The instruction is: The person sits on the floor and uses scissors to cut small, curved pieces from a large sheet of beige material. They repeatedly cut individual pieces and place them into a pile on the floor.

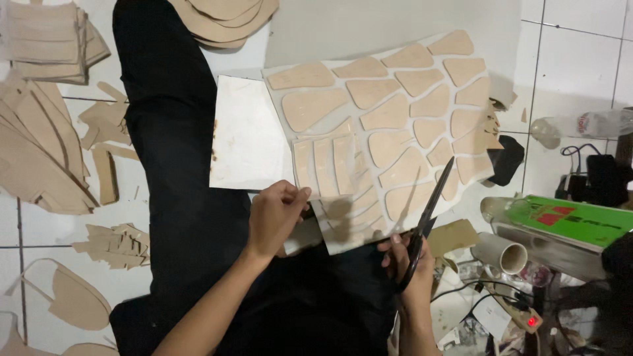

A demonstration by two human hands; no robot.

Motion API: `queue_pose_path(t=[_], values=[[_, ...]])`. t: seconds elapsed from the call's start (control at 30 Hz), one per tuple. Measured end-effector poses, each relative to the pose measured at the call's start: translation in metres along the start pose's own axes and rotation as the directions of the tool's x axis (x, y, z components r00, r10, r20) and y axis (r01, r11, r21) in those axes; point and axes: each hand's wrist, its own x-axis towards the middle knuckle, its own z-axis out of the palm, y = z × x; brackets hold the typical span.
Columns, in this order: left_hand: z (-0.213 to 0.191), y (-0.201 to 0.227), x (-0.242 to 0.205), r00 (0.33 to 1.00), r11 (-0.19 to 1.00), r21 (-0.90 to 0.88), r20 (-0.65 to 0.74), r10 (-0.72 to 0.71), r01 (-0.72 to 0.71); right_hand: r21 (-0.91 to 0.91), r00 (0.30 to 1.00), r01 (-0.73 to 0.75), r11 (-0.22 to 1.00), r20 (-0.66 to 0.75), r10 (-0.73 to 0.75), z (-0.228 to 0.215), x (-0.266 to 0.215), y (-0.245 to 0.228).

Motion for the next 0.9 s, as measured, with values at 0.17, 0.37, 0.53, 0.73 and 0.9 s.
queue_pose_path(t=[0.17,0.37,0.53,0.73,0.9], values=[[-0.011,0.011,0.000,0.985,0.984,-0.029,0.024,-0.172,0.173,-0.031,0.998,-0.064,0.997,0.004,0.064,-0.001,0.004,0.017],[0.000,-0.003,0.055,0.991,0.992,0.074,0.076,-0.108,0.102,-0.086,0.997,0.030,0.996,0.080,-0.023,-0.009,0.006,0.030],[-0.061,-0.017,0.051,0.995,0.507,-0.862,-0.031,-0.093,0.021,-0.011,0.999,0.002,1.000,0.042,-0.002,0.001,0.015,0.035],[-0.154,-0.049,0.063,0.941,0.145,-0.941,-0.322,-0.101,-0.306,-0.123,0.998,-0.032,0.992,0.054,0.039,0.001,0.030,0.045],[-0.205,-0.092,0.089,0.892,-0.085,-0.905,-0.389,-0.230,-0.416,-0.142,0.998,0.045,0.989,0.047,-0.039,-0.006,0.043,0.065]])
